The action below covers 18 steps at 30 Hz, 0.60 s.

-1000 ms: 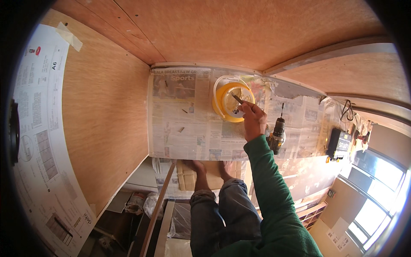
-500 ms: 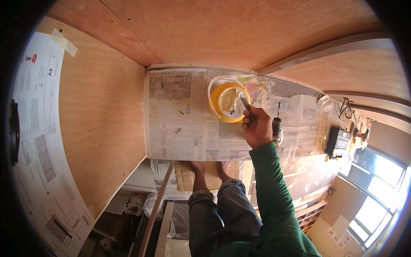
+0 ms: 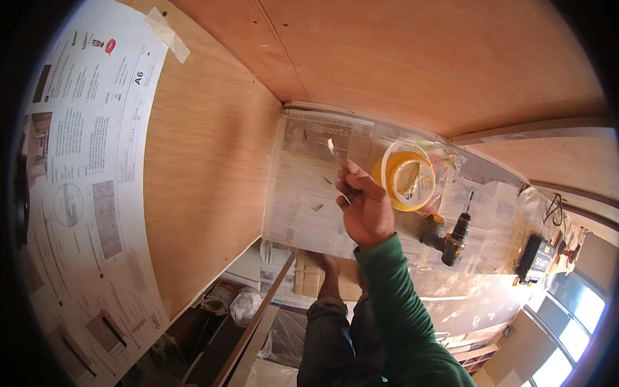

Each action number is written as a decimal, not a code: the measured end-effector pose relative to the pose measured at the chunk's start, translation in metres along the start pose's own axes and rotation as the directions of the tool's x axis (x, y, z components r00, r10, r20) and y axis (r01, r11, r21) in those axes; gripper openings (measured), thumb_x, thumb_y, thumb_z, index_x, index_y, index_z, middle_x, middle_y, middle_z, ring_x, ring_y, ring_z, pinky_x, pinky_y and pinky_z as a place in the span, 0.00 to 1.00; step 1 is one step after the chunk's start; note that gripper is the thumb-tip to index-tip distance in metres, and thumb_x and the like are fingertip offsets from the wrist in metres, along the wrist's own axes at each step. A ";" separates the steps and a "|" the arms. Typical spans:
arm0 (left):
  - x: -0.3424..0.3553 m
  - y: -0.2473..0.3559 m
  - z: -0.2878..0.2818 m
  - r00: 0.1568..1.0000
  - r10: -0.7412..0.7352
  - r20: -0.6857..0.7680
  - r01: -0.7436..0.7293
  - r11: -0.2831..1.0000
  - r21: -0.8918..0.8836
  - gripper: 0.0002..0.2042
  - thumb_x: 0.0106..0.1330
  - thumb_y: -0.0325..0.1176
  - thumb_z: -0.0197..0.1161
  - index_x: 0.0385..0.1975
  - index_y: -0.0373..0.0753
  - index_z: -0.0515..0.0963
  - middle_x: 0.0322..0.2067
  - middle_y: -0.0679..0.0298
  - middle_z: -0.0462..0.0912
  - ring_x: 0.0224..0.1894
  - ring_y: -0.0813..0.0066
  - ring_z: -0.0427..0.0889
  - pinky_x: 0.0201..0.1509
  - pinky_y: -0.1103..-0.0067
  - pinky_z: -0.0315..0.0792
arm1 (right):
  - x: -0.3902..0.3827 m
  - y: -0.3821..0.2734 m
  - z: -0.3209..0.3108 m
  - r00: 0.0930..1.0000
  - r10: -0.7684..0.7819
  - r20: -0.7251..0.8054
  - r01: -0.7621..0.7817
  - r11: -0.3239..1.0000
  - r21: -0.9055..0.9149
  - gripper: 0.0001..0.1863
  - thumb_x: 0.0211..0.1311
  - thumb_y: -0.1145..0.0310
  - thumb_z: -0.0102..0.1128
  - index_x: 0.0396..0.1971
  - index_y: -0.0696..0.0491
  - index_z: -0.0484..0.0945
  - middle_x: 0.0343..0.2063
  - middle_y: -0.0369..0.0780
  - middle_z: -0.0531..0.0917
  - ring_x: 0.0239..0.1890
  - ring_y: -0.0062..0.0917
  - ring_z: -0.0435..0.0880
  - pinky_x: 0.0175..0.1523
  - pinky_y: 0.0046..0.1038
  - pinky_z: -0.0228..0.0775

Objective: The person uses a power drill to secure wooden panels to a wall, then applies glue to the edges of a wooden strip using a small brush. The person positions the strip against the wall and presses it into place.

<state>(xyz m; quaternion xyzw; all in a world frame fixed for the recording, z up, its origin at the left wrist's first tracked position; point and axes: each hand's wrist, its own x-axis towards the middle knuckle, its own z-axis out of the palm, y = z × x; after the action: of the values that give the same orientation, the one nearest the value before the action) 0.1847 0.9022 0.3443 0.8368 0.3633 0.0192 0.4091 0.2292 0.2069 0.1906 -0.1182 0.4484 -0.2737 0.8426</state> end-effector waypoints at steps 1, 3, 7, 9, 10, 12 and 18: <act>0.001 0.020 -0.030 0.997 -0.006 -0.075 0.007 1.000 0.008 0.34 0.72 0.56 0.55 0.71 0.45 0.58 0.62 0.50 0.70 0.55 0.54 0.76 0.59 0.52 0.78 | 0.009 0.011 0.016 1.000 0.018 0.015 -0.018 1.000 -0.017 0.19 0.63 0.67 0.61 0.55 0.51 0.80 0.40 0.31 0.82 0.39 0.19 0.77 0.48 0.26 0.63; -0.017 0.030 -0.046 0.981 -0.046 -0.189 0.041 0.999 -0.030 0.37 0.71 0.60 0.55 0.75 0.51 0.54 0.64 0.51 0.68 0.53 0.54 0.76 0.58 0.49 0.79 | 0.030 0.041 0.042 0.995 0.060 0.078 -0.053 0.995 -0.089 0.19 0.63 0.65 0.62 0.54 0.46 0.80 0.39 0.28 0.83 0.44 0.17 0.78 0.52 0.26 0.57; -0.024 0.034 -0.042 0.976 -0.060 -0.207 0.062 0.998 0.006 0.41 0.68 0.66 0.55 0.75 0.49 0.54 0.67 0.50 0.66 0.64 0.50 0.70 0.57 0.51 0.81 | 0.101 0.094 0.046 0.987 -0.114 0.113 0.146 0.929 -0.341 0.15 0.64 0.65 0.66 0.49 0.49 0.81 0.41 0.31 0.85 0.46 0.21 0.80 0.52 0.27 0.65; -0.009 0.011 -0.066 0.997 0.054 -0.057 -0.050 0.996 0.070 0.41 0.69 0.65 0.55 0.76 0.48 0.55 0.67 0.49 0.66 0.66 0.47 0.70 0.57 0.52 0.81 | 0.145 0.118 0.039 0.939 -0.294 0.181 0.344 0.830 -0.438 0.16 0.62 0.61 0.67 0.47 0.52 0.82 0.38 0.34 0.86 0.45 0.26 0.82 0.54 0.31 0.67; 0.000 0.001 -0.075 0.993 0.039 -0.113 -0.033 0.998 0.056 0.40 0.70 0.63 0.55 0.76 0.47 0.55 0.67 0.48 0.67 0.65 0.47 0.71 0.57 0.53 0.81 | 0.167 0.128 0.036 0.934 -0.329 0.138 0.347 0.748 -0.566 0.16 0.61 0.61 0.68 0.45 0.53 0.83 0.37 0.36 0.86 0.44 0.28 0.83 0.53 0.31 0.69; 0.015 -0.013 -0.084 0.973 0.002 -0.231 0.003 1.000 0.022 0.37 0.73 0.61 0.53 0.75 0.45 0.56 0.65 0.47 0.70 0.63 0.46 0.74 0.57 0.53 0.81 | 0.208 0.146 0.036 0.912 -0.403 0.072 0.301 0.542 -0.785 0.16 0.59 0.60 0.69 0.40 0.56 0.83 0.36 0.41 0.87 0.42 0.32 0.84 0.52 0.32 0.73; 0.001 0.003 -0.066 0.961 0.176 -0.214 -0.166 0.984 0.063 0.35 0.76 0.58 0.50 0.76 0.42 0.56 0.60 0.47 0.75 0.57 0.49 0.78 0.55 0.57 0.82 | 0.280 0.185 0.055 0.872 -0.489 -0.022 0.268 0.515 -0.814 0.15 0.57 0.60 0.68 0.36 0.57 0.84 0.34 0.44 0.87 0.39 0.35 0.85 0.49 0.35 0.75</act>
<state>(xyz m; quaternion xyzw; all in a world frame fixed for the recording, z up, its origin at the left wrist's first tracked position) 0.1658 0.9462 0.3903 0.8667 0.3328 0.1386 0.3448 0.4655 0.1982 -0.0537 -0.5375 0.5865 -0.2379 0.5572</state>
